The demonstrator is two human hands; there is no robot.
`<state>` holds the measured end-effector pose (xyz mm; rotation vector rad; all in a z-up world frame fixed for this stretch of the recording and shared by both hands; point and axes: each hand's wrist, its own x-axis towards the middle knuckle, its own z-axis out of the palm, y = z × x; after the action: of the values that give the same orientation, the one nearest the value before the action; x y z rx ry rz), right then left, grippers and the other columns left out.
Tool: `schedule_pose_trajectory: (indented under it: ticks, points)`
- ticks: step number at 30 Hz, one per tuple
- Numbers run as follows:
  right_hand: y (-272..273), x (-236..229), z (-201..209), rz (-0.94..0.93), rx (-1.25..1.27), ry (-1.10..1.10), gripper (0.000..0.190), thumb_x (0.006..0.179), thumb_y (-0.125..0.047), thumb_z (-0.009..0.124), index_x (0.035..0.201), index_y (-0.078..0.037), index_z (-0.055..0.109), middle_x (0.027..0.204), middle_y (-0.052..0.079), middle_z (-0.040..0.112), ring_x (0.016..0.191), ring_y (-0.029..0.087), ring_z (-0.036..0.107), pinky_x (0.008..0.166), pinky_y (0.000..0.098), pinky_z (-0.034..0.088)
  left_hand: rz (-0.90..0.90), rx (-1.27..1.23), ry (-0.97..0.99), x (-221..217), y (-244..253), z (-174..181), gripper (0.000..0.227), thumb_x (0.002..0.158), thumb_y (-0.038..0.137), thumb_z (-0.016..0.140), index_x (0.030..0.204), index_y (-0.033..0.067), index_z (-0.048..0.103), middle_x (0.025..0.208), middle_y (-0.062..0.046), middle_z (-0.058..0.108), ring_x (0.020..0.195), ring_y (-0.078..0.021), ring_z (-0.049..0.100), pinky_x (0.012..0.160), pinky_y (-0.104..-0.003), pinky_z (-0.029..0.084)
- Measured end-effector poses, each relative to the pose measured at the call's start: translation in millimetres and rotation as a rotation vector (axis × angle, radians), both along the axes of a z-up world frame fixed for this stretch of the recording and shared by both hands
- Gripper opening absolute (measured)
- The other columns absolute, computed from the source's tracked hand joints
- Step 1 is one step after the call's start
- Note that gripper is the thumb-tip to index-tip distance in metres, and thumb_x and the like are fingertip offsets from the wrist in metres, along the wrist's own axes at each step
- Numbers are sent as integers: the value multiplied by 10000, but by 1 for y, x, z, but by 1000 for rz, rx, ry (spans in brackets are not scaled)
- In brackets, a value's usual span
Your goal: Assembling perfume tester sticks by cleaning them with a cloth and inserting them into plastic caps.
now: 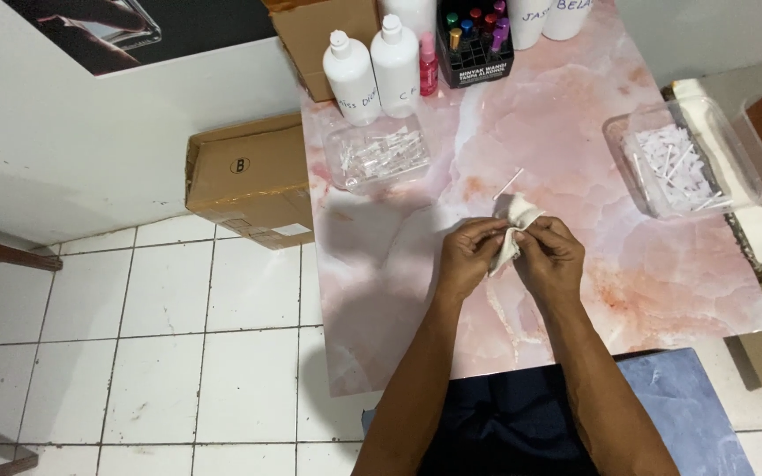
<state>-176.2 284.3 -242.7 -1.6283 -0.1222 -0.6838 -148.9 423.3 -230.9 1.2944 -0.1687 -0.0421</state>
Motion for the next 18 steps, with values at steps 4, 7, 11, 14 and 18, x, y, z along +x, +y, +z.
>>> schedule_pose_trajectory:
  ticks: [4,7,11,14,18]
  points:
    - [-2,-2,6,-54,2,82,9,935,60,759,939,53,756,885,178,640,869,249,643,783,371,504,-60,-20,-82,-4,-4,-2,340,917,-157,620,1198,-2,730,1134,-193,715,1078,-257,691,978,-400,563]
    - [-5,-2,-3,-68,1,73,49,912,71,787,937,58,747,867,184,648,884,271,675,771,369,502,-36,-26,-47,-3,-7,-12,284,942,-111,631,1191,-11,726,1086,-181,726,1022,-212,689,934,-372,571]
    - [10,-6,0,-65,150,172,23,970,20,739,979,16,719,781,44,636,777,112,586,741,293,506,-38,-22,-28,-3,-5,-11,232,950,-96,648,1153,-19,731,1060,-208,735,989,-227,700,902,-378,581]
    - [13,-11,27,-58,138,226,15,1002,11,697,994,19,707,774,46,618,760,109,548,719,279,473,-76,-35,4,-3,-5,-19,246,911,-80,695,1141,-5,739,1051,-186,745,945,-176,700,878,-333,586]
    - [-2,-8,23,16,102,233,37,993,-9,717,1021,2,696,782,63,595,785,134,546,732,314,489,-84,-21,2,-3,-8,-17,258,852,-88,742,1098,-11,730,1041,-214,740,949,-195,708,875,-340,591]
